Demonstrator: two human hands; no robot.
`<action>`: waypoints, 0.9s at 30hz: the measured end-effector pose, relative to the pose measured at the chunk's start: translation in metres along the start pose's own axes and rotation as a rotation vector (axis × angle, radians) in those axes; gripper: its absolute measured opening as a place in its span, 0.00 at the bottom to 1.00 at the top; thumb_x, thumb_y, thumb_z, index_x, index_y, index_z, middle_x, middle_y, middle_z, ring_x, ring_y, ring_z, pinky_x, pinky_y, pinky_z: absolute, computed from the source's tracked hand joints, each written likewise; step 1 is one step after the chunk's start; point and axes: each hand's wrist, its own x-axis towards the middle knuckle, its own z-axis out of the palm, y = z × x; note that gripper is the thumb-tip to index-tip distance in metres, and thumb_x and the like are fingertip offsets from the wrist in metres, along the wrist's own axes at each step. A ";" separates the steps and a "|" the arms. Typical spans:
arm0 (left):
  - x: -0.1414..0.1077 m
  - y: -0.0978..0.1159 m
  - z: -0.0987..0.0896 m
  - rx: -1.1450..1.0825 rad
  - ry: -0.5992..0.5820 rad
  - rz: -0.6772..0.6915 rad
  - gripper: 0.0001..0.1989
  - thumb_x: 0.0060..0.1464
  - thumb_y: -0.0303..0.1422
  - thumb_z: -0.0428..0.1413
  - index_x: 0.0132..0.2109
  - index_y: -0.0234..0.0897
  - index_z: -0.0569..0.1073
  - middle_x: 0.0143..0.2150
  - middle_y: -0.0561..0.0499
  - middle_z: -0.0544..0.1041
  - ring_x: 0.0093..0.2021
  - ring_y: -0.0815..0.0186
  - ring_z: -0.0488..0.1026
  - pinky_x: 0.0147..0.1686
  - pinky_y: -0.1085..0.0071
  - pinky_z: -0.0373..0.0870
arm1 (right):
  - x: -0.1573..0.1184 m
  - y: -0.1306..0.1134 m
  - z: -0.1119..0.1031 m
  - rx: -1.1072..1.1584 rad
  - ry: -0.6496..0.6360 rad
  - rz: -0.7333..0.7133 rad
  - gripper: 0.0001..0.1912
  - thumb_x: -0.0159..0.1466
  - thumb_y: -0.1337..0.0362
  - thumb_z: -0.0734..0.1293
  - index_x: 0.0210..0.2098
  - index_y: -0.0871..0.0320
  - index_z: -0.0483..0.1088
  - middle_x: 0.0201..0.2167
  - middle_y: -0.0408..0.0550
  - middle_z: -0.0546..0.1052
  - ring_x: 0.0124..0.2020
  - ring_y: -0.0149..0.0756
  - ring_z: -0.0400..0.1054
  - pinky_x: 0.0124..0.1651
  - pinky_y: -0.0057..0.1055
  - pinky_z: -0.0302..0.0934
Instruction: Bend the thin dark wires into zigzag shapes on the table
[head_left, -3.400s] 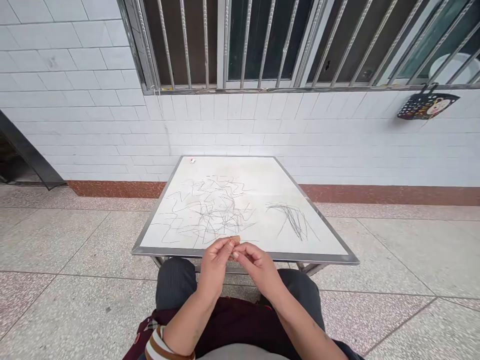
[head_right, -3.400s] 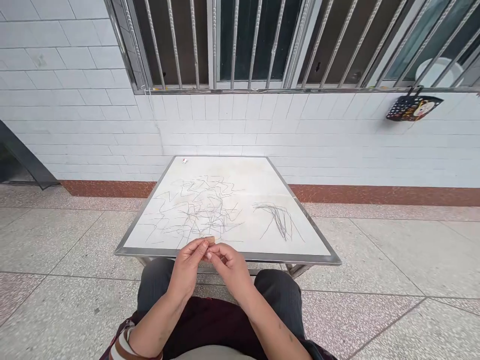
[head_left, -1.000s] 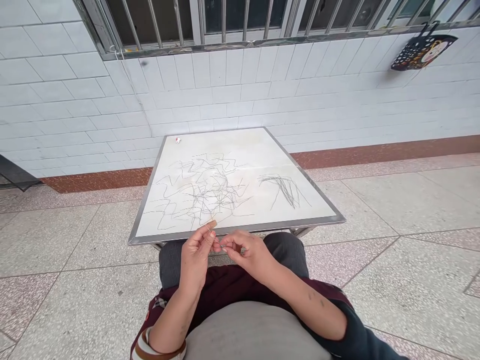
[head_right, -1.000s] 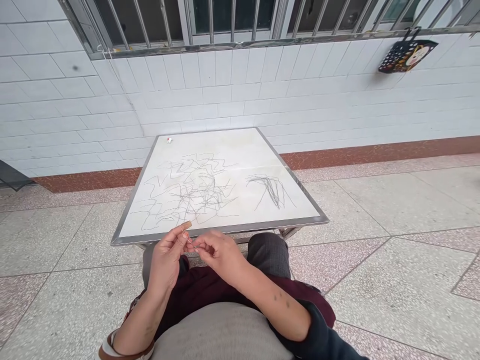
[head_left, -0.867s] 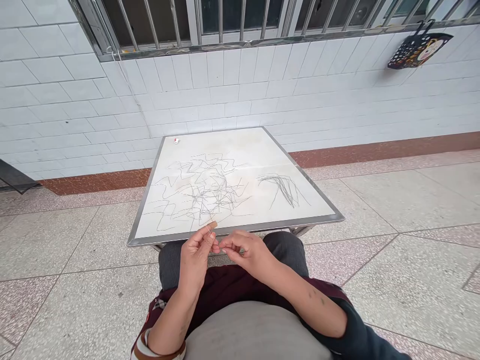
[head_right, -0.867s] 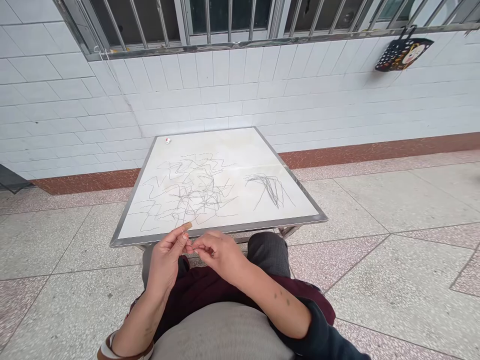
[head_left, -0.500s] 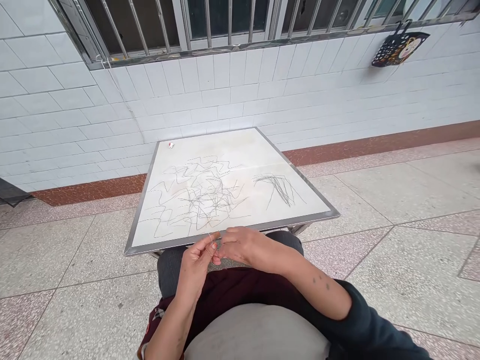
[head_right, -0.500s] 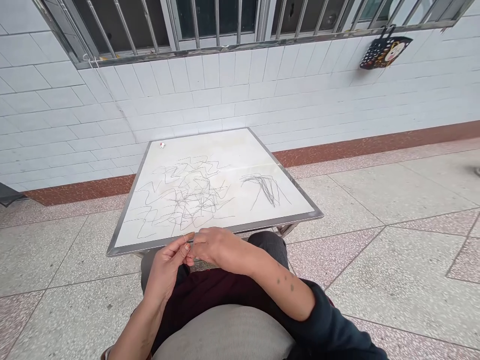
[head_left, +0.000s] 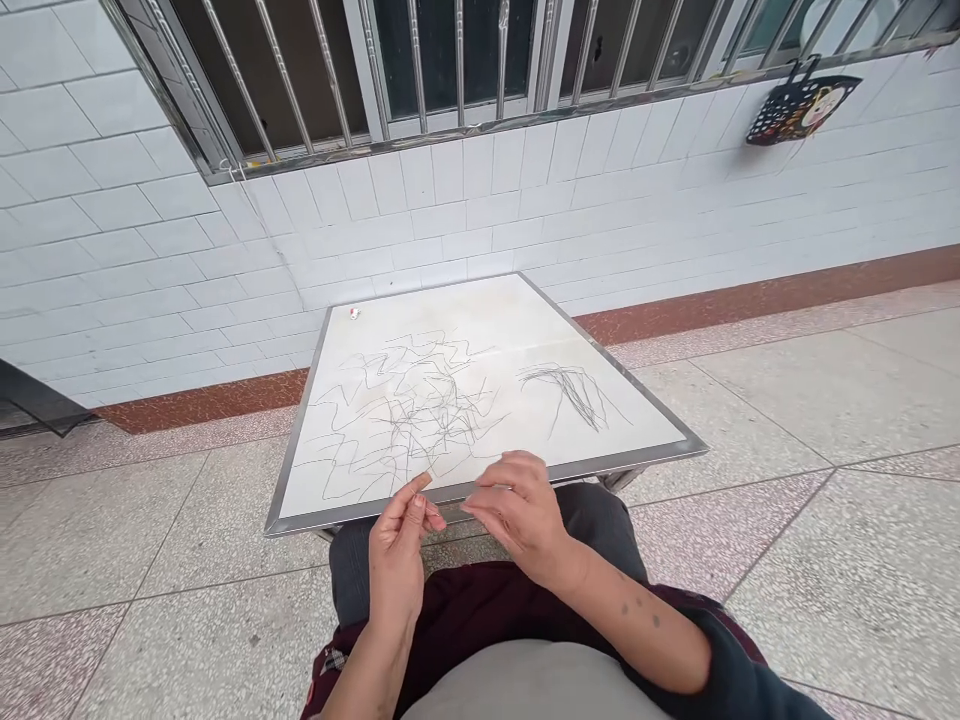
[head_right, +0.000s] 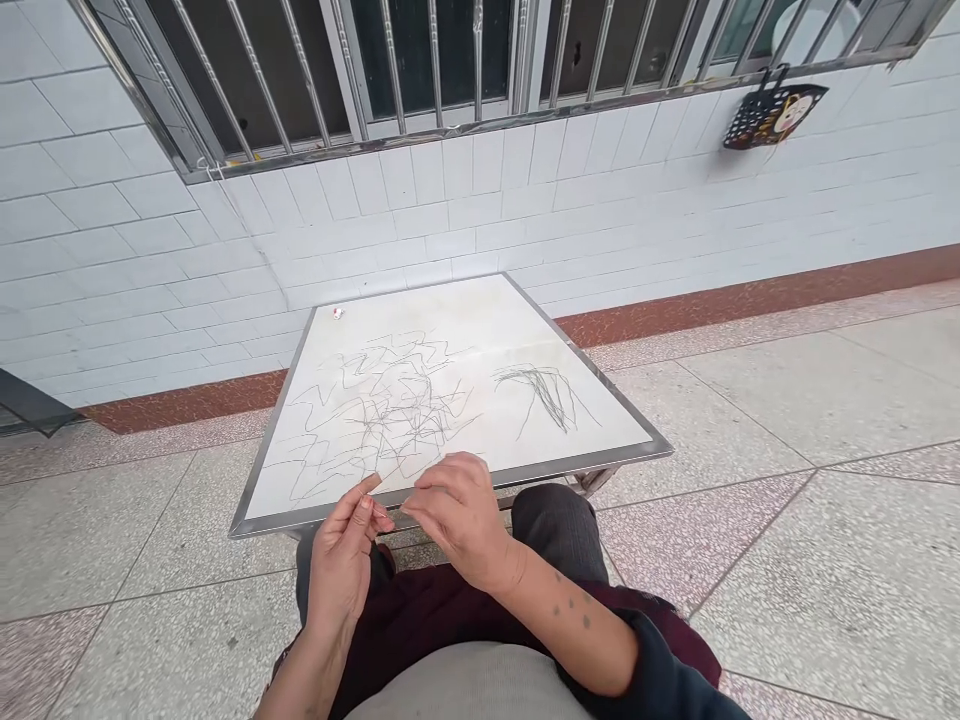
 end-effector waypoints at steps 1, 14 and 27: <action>0.000 0.000 0.000 -0.011 0.013 0.007 0.19 0.52 0.38 0.58 0.49 0.35 0.75 0.27 0.53 0.70 0.29 0.70 0.67 0.35 0.72 0.67 | -0.006 -0.002 0.002 0.031 0.051 0.077 0.08 0.59 0.69 0.69 0.36 0.53 0.68 0.34 0.46 0.71 0.39 0.37 0.64 0.45 0.38 0.60; -0.015 0.000 0.012 0.219 0.019 0.079 0.17 0.54 0.39 0.56 0.50 0.38 0.73 0.39 0.49 0.76 0.37 0.66 0.71 0.40 0.70 0.67 | -0.012 -0.028 0.008 0.421 -0.344 0.237 0.06 0.62 0.63 0.66 0.39 0.54 0.67 0.32 0.46 0.72 0.35 0.34 0.65 0.39 0.33 0.64; -0.017 -0.004 0.014 0.176 0.057 0.084 0.17 0.52 0.39 0.58 0.48 0.38 0.74 0.31 0.53 0.72 0.33 0.68 0.68 0.37 0.73 0.65 | -0.018 -0.028 0.010 0.212 -0.372 0.038 0.07 0.64 0.71 0.59 0.40 0.57 0.65 0.35 0.50 0.73 0.36 0.37 0.64 0.39 0.36 0.63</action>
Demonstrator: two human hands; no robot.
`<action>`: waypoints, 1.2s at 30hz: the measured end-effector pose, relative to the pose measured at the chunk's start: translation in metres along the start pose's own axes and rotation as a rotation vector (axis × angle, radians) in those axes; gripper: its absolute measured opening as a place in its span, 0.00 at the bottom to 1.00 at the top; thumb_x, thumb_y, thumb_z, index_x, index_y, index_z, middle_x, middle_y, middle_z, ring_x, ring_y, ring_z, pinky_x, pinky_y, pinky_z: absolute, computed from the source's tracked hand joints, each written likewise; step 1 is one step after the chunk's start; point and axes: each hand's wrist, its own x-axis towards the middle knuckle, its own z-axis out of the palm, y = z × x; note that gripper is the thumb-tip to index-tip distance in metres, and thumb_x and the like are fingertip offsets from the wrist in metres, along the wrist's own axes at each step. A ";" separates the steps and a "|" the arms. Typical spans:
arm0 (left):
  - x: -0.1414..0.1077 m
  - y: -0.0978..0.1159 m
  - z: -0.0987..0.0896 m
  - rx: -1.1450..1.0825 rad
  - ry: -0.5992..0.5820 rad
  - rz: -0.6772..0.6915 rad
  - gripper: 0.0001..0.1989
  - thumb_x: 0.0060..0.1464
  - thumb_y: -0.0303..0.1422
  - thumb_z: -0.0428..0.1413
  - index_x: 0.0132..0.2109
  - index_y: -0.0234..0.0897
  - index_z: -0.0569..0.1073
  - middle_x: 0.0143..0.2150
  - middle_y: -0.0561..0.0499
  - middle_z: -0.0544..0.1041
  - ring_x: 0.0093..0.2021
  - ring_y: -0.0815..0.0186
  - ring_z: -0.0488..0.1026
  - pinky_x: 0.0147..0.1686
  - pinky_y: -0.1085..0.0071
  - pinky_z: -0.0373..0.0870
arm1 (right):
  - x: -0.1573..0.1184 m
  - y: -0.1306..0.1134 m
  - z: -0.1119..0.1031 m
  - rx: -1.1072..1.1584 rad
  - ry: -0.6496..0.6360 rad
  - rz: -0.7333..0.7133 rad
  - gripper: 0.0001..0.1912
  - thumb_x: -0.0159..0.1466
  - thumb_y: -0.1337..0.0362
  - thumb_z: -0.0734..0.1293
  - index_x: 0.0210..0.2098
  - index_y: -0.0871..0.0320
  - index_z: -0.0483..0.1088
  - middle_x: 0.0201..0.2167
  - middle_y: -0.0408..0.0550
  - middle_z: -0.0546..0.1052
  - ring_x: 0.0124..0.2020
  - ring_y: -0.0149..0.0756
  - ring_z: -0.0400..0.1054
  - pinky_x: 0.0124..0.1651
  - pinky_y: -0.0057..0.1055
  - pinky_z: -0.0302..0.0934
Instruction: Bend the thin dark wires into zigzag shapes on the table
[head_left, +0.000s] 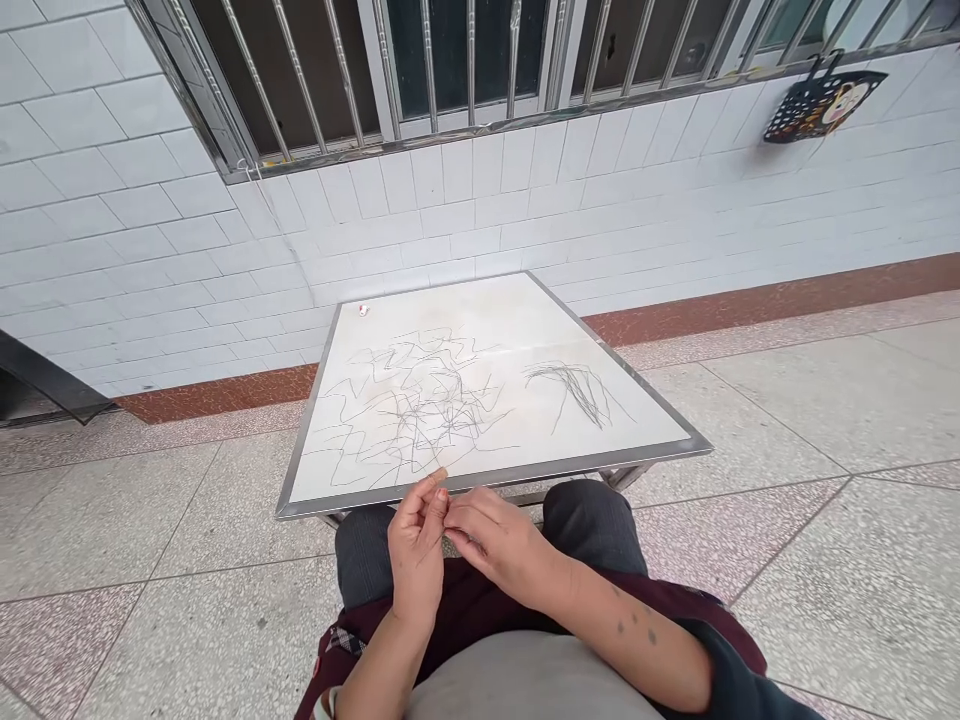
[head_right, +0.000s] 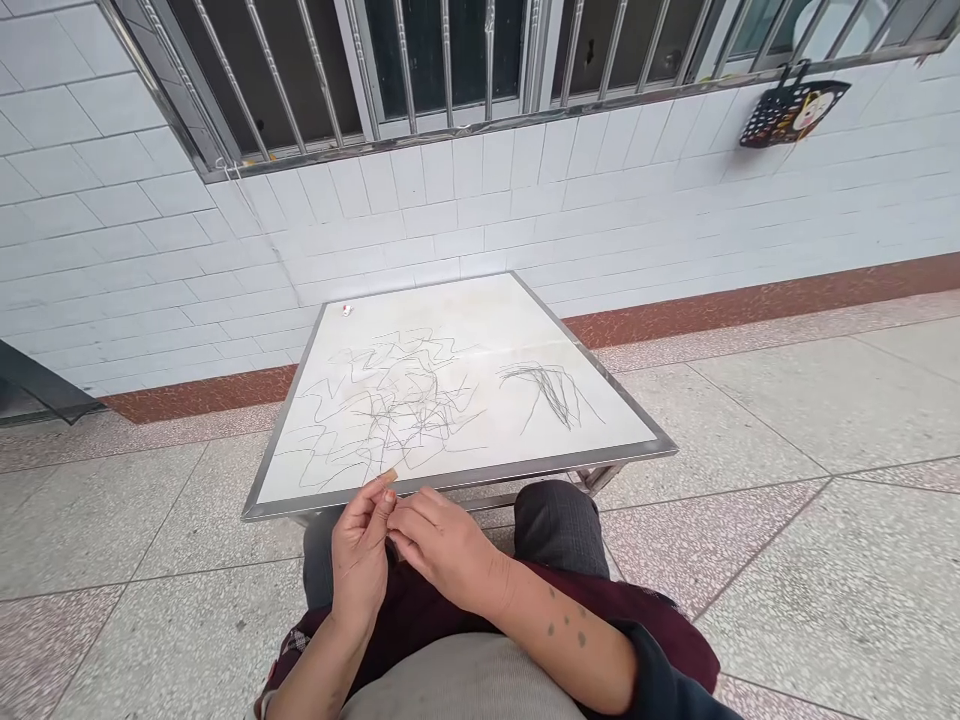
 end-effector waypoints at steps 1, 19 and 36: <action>0.000 -0.001 0.000 -0.028 -0.004 -0.005 0.17 0.52 0.38 0.58 0.48 0.37 0.75 0.30 0.54 0.71 0.32 0.69 0.67 0.36 0.73 0.65 | 0.000 0.000 0.000 -0.002 -0.018 -0.013 0.07 0.65 0.71 0.59 0.41 0.57 0.65 0.36 0.51 0.72 0.37 0.38 0.63 0.39 0.36 0.63; 0.005 -0.006 -0.001 -0.078 -0.128 -0.056 0.24 0.50 0.37 0.59 0.55 0.41 0.70 0.29 0.56 0.69 0.30 0.70 0.69 0.37 0.69 0.70 | -0.001 0.016 0.004 0.547 0.147 0.562 0.07 0.63 0.59 0.62 0.34 0.56 0.63 0.28 0.42 0.69 0.29 0.31 0.64 0.33 0.30 0.60; 0.008 -0.019 0.001 -0.189 -0.212 -0.105 0.26 0.51 0.35 0.59 0.58 0.43 0.67 0.29 0.57 0.71 0.28 0.72 0.69 0.36 0.70 0.68 | 0.004 0.022 0.009 1.029 0.099 0.751 0.12 0.59 0.56 0.66 0.38 0.58 0.69 0.29 0.42 0.70 0.26 0.27 0.62 0.34 0.28 0.60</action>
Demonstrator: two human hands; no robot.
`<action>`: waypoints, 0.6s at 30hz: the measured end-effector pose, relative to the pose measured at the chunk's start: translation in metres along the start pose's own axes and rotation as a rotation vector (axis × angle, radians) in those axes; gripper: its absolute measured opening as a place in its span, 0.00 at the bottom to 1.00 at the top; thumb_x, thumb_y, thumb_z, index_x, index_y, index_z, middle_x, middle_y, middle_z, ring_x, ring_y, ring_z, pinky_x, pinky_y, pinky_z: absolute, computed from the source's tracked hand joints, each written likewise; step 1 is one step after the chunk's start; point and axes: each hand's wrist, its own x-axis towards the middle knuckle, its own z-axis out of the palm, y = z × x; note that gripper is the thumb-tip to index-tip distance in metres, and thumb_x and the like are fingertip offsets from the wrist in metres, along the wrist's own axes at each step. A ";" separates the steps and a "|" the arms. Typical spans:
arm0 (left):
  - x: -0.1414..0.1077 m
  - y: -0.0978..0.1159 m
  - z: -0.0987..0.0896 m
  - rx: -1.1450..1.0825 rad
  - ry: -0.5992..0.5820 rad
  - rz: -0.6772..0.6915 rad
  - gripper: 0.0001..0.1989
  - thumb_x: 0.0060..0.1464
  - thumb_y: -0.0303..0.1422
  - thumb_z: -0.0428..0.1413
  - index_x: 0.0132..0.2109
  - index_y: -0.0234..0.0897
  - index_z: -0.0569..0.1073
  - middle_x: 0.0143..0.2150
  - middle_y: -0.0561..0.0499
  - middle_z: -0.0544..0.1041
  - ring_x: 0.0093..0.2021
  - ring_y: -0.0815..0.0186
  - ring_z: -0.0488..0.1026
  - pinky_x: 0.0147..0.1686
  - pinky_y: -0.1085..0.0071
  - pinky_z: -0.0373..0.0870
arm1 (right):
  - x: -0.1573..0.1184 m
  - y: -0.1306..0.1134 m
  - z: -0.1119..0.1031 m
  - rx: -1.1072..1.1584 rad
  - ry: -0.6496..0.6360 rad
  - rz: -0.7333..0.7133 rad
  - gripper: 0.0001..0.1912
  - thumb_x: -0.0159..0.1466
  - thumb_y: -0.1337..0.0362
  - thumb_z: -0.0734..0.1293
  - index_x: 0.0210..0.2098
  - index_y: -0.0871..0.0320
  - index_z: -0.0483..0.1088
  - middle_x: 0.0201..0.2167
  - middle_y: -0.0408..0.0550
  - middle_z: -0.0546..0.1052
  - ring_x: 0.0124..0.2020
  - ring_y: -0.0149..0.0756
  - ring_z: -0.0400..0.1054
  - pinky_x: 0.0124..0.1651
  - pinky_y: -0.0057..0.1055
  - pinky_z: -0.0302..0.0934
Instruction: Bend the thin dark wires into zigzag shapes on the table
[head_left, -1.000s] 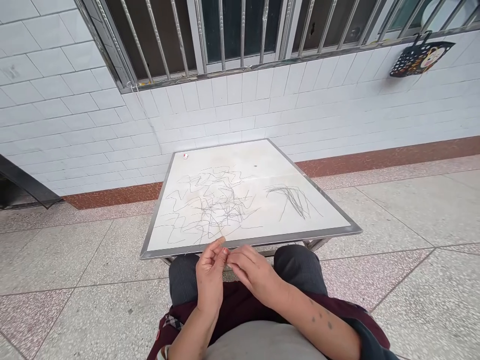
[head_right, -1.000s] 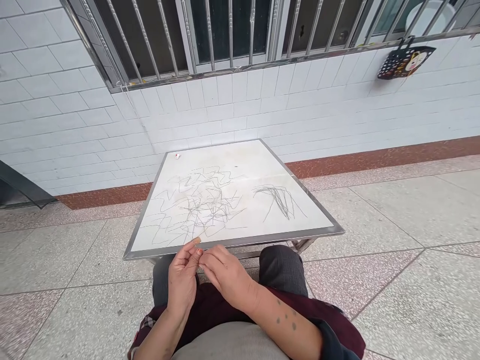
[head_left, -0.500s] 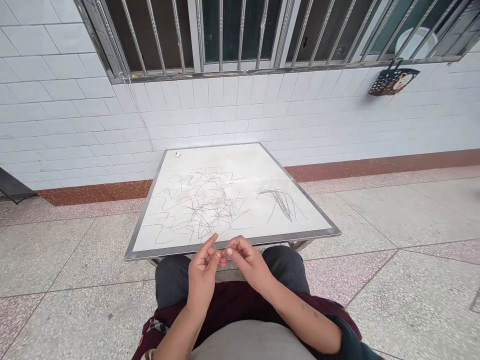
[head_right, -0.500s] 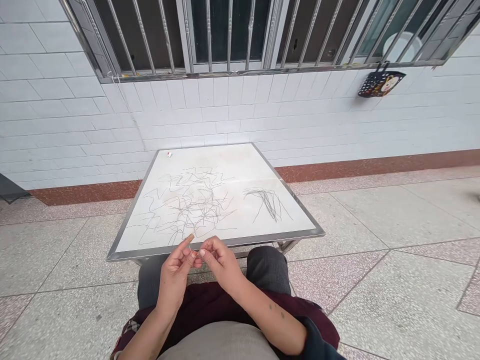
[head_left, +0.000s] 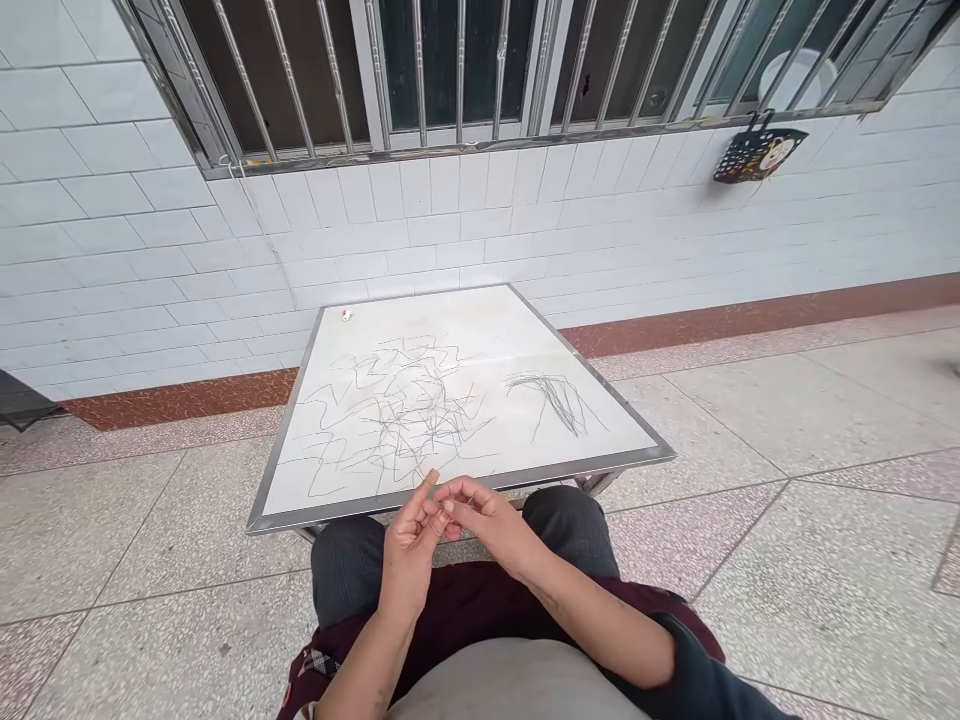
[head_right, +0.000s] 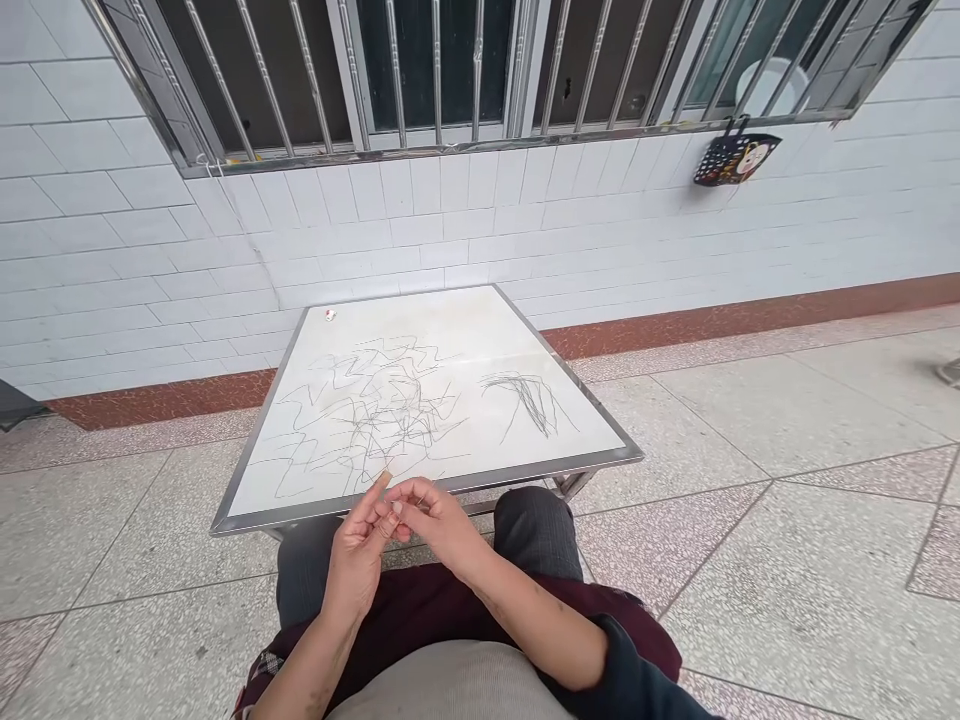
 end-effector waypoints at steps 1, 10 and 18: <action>0.000 0.001 0.001 0.026 -0.007 0.005 0.26 0.51 0.35 0.59 0.58 0.43 0.67 0.30 0.56 0.72 0.28 0.72 0.69 0.36 0.71 0.68 | 0.000 -0.001 -0.001 0.009 -0.038 0.012 0.12 0.58 0.57 0.67 0.38 0.58 0.69 0.29 0.41 0.70 0.25 0.26 0.61 0.33 0.28 0.59; 0.000 0.020 -0.007 0.179 -0.041 0.009 0.23 0.55 0.38 0.55 0.58 0.41 0.67 0.40 0.49 0.76 0.42 0.64 0.73 0.44 0.66 0.69 | 0.005 0.004 -0.007 -0.319 0.233 -0.194 0.09 0.59 0.58 0.65 0.30 0.57 0.67 0.25 0.40 0.66 0.26 0.29 0.60 0.31 0.27 0.58; -0.004 0.050 -0.003 0.253 0.054 0.041 0.22 0.54 0.41 0.56 0.54 0.37 0.70 0.47 0.44 0.77 0.46 0.59 0.74 0.49 0.61 0.67 | -0.004 -0.004 -0.010 -0.747 0.250 -0.372 0.05 0.62 0.67 0.61 0.32 0.56 0.68 0.28 0.44 0.66 0.28 0.30 0.59 0.32 0.29 0.55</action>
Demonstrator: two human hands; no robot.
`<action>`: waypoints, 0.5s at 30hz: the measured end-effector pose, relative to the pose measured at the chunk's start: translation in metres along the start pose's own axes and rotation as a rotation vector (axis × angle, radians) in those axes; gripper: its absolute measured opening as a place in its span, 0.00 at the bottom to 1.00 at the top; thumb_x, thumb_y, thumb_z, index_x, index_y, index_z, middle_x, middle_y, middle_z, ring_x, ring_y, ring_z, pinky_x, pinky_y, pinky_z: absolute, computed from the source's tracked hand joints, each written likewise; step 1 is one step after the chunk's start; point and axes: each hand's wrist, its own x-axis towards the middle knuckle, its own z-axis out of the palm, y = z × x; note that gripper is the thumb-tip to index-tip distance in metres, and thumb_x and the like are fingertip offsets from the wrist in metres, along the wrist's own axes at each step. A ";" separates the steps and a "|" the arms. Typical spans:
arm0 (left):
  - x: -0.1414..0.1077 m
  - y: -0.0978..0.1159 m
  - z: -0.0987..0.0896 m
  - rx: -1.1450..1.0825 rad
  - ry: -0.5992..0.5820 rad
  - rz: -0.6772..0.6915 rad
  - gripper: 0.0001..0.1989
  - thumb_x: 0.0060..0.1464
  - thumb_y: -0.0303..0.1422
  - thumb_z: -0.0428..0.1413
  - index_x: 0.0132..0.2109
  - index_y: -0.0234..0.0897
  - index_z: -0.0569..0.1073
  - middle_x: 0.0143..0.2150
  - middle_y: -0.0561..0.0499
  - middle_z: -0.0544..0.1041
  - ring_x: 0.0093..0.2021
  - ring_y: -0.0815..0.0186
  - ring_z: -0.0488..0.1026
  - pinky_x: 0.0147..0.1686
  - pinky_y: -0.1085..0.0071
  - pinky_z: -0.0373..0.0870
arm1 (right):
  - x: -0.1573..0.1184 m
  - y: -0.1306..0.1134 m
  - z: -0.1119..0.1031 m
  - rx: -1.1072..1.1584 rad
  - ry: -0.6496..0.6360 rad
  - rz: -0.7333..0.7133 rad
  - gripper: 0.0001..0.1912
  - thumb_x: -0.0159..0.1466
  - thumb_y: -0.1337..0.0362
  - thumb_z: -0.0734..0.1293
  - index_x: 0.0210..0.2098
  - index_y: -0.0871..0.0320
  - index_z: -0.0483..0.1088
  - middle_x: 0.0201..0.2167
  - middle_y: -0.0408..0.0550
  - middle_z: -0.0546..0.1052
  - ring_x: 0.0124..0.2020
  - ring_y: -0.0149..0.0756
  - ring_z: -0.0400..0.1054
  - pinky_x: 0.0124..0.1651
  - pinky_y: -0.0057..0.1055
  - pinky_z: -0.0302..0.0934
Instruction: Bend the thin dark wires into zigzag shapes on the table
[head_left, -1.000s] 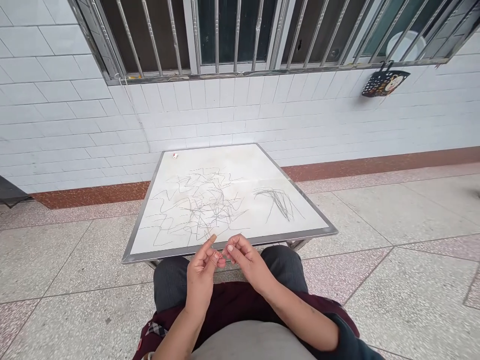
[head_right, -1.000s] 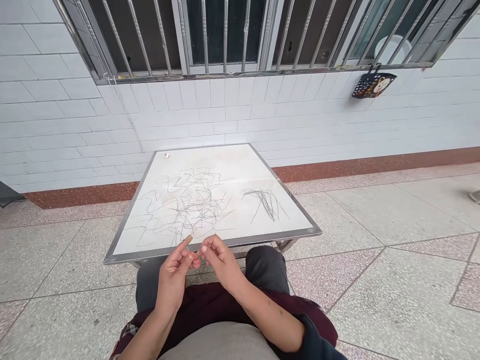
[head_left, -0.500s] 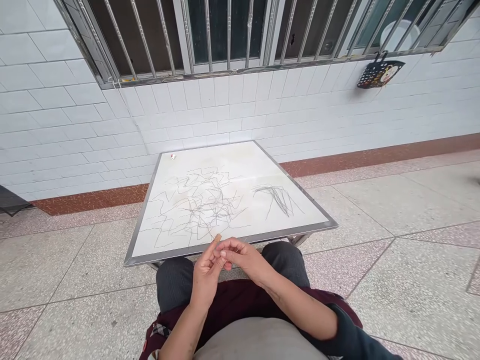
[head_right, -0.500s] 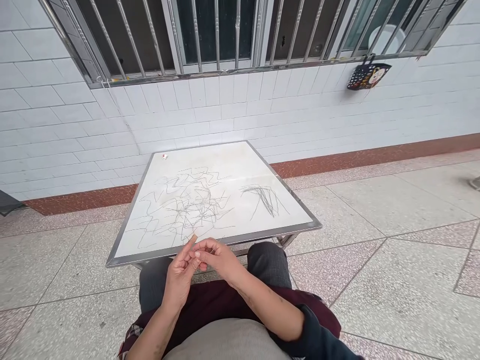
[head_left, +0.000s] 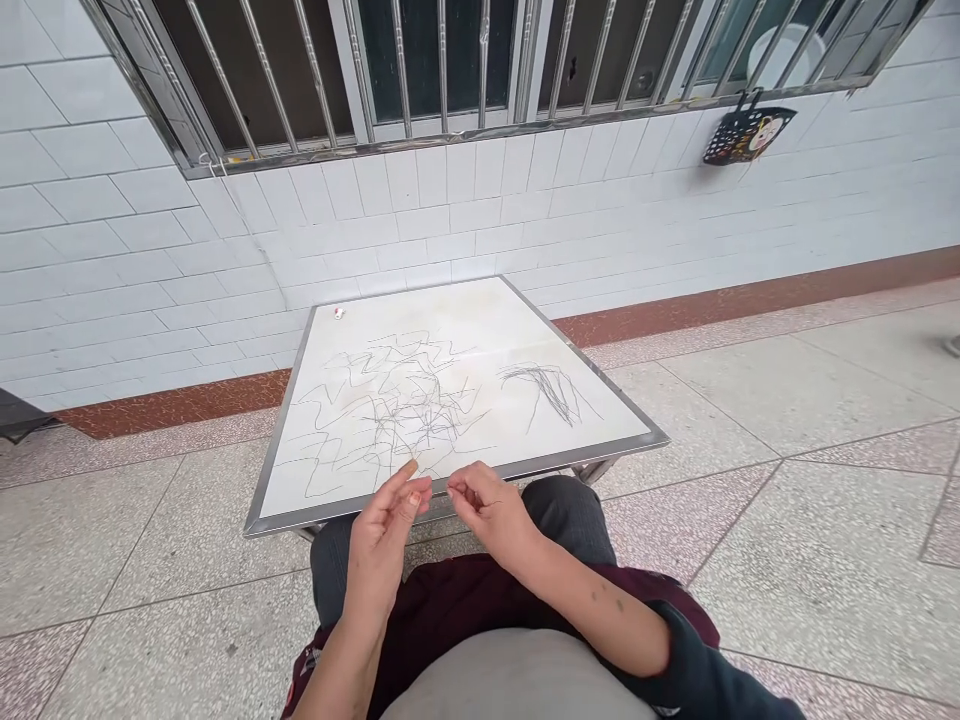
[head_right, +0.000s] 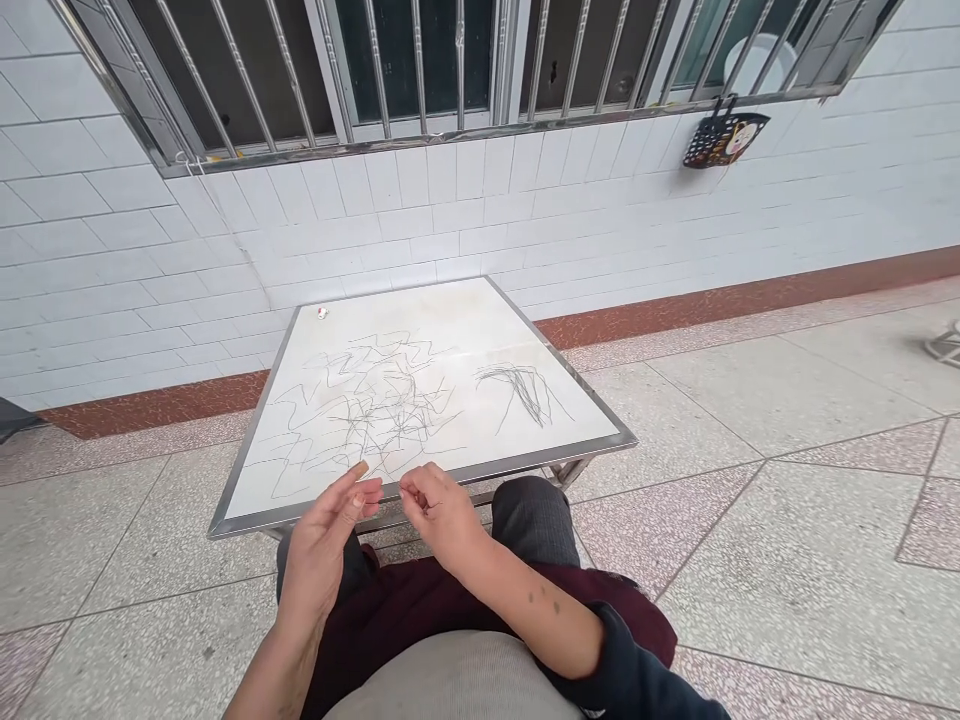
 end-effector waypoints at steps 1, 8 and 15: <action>0.000 -0.002 -0.001 -0.004 -0.001 -0.007 0.21 0.54 0.40 0.55 0.54 0.36 0.71 0.46 0.44 0.77 0.45 0.59 0.74 0.49 0.61 0.67 | 0.000 0.000 0.000 0.048 -0.007 0.025 0.04 0.61 0.66 0.61 0.31 0.56 0.68 0.28 0.43 0.66 0.28 0.30 0.59 0.32 0.28 0.55; 0.006 -0.014 -0.011 -0.080 -0.084 0.004 0.20 0.58 0.39 0.52 0.54 0.36 0.71 0.51 0.40 0.75 0.48 0.56 0.73 0.47 0.61 0.68 | 0.000 0.000 0.001 0.802 -0.188 0.452 0.09 0.56 0.58 0.69 0.31 0.57 0.68 0.23 0.38 0.61 0.22 0.24 0.50 0.24 0.24 0.46; 0.008 -0.007 -0.013 0.015 -0.168 0.065 0.22 0.60 0.41 0.48 0.59 0.37 0.66 0.53 0.40 0.74 0.48 0.57 0.73 0.46 0.61 0.68 | -0.005 0.001 -0.003 1.093 -0.245 0.602 0.10 0.55 0.61 0.72 0.32 0.59 0.71 0.24 0.40 0.63 0.23 0.23 0.50 0.24 0.21 0.45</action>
